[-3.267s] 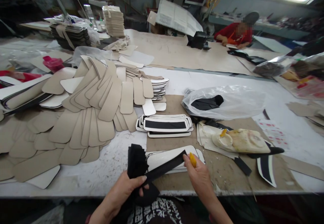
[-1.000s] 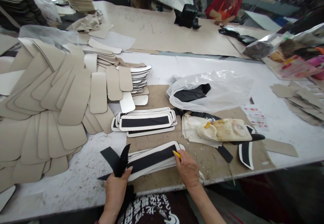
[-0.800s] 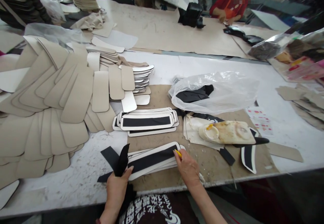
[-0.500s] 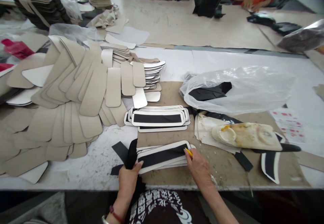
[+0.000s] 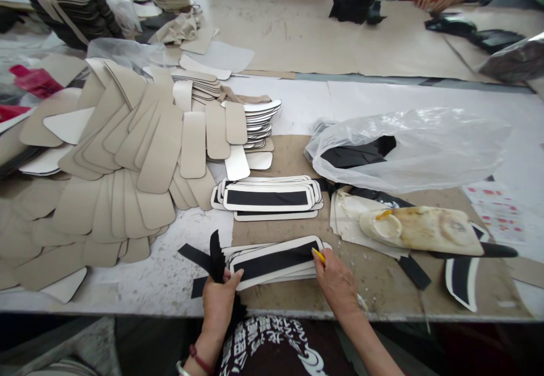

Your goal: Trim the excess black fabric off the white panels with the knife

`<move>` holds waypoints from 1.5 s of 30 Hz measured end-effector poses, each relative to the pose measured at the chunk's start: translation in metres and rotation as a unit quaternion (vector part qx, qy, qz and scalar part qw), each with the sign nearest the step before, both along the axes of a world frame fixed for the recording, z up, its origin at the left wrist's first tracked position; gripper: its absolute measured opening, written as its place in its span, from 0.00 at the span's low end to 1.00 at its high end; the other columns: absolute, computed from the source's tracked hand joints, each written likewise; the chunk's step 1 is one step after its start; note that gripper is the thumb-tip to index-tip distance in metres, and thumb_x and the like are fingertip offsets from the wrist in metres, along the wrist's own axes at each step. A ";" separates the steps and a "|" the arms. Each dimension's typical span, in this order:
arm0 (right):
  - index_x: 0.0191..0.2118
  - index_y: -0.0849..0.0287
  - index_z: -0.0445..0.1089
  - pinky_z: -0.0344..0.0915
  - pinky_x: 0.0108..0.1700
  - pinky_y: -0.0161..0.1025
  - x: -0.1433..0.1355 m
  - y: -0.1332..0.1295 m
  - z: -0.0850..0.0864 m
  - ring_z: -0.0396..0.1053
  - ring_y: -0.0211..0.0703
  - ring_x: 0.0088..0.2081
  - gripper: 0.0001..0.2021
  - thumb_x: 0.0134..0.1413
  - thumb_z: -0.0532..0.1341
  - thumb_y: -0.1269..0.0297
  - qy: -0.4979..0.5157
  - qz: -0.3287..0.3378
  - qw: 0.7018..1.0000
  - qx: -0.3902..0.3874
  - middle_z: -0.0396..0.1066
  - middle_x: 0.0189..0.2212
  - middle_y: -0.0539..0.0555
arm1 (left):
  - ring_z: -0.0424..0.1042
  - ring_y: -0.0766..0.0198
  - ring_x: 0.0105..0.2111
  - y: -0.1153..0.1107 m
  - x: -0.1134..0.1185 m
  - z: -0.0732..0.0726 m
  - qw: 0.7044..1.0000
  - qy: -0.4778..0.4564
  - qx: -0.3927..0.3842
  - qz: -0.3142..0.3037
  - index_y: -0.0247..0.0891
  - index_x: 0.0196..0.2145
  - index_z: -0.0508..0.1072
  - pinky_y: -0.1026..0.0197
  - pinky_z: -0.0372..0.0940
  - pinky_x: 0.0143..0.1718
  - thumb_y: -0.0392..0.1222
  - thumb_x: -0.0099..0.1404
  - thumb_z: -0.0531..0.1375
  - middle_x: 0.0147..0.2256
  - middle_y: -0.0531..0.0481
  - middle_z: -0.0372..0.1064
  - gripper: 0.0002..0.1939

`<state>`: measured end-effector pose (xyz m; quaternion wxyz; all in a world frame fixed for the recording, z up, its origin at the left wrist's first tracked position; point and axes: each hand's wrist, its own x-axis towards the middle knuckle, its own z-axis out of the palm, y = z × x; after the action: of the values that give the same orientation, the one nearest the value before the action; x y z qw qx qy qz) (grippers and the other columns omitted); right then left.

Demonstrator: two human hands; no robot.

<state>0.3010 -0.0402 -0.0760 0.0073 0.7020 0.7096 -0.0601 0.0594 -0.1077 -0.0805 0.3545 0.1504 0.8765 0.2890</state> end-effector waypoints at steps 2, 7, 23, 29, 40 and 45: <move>0.29 0.58 0.64 0.46 0.23 0.36 0.000 0.000 0.000 0.65 0.37 0.22 0.14 0.58 0.48 0.57 0.001 -0.004 1.000 -0.002 0.67 0.22 0.51 | 0.64 0.63 0.21 -0.001 0.000 -0.001 1.000 0.000 0.006 0.002 0.35 0.23 0.67 0.61 0.58 0.24 0.52 0.39 0.65 0.18 0.56 0.61 0.19; 0.29 0.57 0.63 0.46 0.23 0.36 0.001 -0.001 -0.003 0.65 0.37 0.22 0.13 0.58 0.48 0.58 0.000 -0.002 1.000 -0.003 0.67 0.22 0.50 | 0.63 0.64 0.21 0.002 0.000 0.005 1.000 -0.004 0.000 0.002 0.36 0.23 0.66 0.61 0.58 0.24 0.51 0.40 0.65 0.18 0.56 0.61 0.18; 0.30 0.57 0.61 0.53 0.26 0.36 -0.001 -0.003 -0.003 0.67 0.41 0.26 0.09 0.58 0.47 0.66 0.007 0.008 0.999 0.030 0.67 0.23 0.52 | 0.66 0.59 0.23 0.009 -0.007 0.012 0.993 0.021 -0.071 -0.087 0.38 0.22 0.67 0.59 0.59 0.27 0.54 0.43 0.62 0.20 0.52 0.65 0.17; 0.30 0.57 0.60 0.54 0.27 0.36 -0.003 -0.005 -0.002 0.68 0.42 0.28 0.08 0.58 0.48 0.66 0.012 -0.003 1.000 0.028 0.67 0.24 0.52 | 0.66 0.58 0.24 0.010 -0.008 0.012 0.992 0.016 -0.076 -0.095 0.38 0.23 0.66 0.58 0.58 0.28 0.54 0.43 0.62 0.20 0.51 0.65 0.17; 0.34 0.58 0.59 0.53 0.24 0.35 -0.001 -0.008 0.001 0.69 0.42 0.23 0.10 0.59 0.46 0.60 0.078 -0.092 0.993 0.010 0.68 0.22 0.51 | 0.65 0.59 0.22 0.010 -0.009 0.009 0.994 0.009 -0.050 -0.101 0.39 0.22 0.64 0.59 0.57 0.27 0.54 0.43 0.61 0.17 0.54 0.63 0.17; 0.40 0.59 0.60 0.53 0.26 0.36 -0.002 -0.008 0.015 0.69 0.44 0.26 0.11 0.59 0.45 0.61 0.084 -0.116 0.990 -0.006 0.70 0.27 0.54 | 0.65 0.59 0.22 0.009 -0.011 0.004 0.994 0.002 -0.025 -0.103 0.39 0.23 0.64 0.58 0.58 0.28 0.53 0.43 0.61 0.18 0.54 0.63 0.16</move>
<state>0.2994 -0.0484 -0.0608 -0.0553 0.7719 0.6211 -0.1238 0.0486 -0.0987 -0.0763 0.3840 0.2317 0.8640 0.2287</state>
